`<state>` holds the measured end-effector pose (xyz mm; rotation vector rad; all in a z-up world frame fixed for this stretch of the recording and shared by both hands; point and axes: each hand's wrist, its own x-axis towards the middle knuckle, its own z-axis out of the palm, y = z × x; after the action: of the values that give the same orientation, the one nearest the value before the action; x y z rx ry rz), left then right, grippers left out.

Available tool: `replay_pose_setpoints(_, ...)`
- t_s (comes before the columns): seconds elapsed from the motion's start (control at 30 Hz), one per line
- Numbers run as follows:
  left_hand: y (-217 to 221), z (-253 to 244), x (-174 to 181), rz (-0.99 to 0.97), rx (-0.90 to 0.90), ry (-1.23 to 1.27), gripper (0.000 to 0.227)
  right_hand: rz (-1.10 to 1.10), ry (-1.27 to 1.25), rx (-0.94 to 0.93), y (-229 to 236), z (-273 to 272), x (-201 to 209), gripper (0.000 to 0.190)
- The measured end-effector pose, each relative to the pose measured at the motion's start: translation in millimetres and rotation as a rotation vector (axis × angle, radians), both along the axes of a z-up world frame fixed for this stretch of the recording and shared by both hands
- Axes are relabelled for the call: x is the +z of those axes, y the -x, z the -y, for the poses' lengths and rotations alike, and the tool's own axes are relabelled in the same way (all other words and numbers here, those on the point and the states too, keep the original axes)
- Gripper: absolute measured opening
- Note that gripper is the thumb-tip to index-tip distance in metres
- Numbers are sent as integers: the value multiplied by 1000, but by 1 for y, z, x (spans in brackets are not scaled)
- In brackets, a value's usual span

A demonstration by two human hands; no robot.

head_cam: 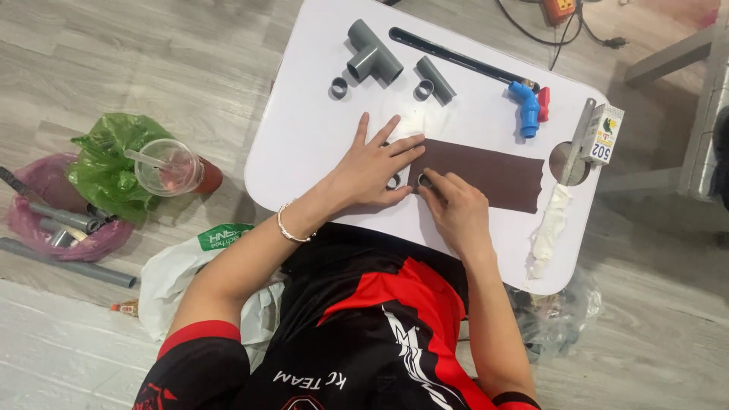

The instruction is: Sanding the inner edges of small PVC pipe fittings using a piece of sandpaper on a flat table.

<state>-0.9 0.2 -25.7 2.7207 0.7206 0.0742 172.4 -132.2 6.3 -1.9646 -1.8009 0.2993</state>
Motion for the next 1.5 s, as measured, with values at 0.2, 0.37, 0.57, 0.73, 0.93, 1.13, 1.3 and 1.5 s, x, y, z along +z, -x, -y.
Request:
replay_pose_setpoints(0.2,1,-4,1,13,-1,-16,76,9,18,-44,-14,6,3,25)
replay_pose_setpoints(0.37,1,-5,-1,12,-7,-12,77,-38,-7,-33,-6,-4,-5,24)
replay_pose_setpoints(0.57,1,-2,4,8,3,1,76,-20,35,-49,-11,1,1,25)
replay_pose_setpoints(0.73,1,-3,-3,-5,0,-16,79,-28,-9,-28,-3,-5,-3,23)
replay_pose_setpoints(0.93,1,-3,0,-16,-4,4,78,-19,67,-47,-15,7,4,24)
replay_pose_setpoints(1.13,0,-2,5,-38,-9,25,78,2,3,-18,-8,-1,-8,25)
replay_pose_setpoints(1.3,1,-3,12,-25,-17,31,77,53,80,-26,-15,8,7,27)
replay_pose_setpoints(1.5,0,-4,13,-35,-17,32,78,81,-12,-44,-12,-9,-24,27)
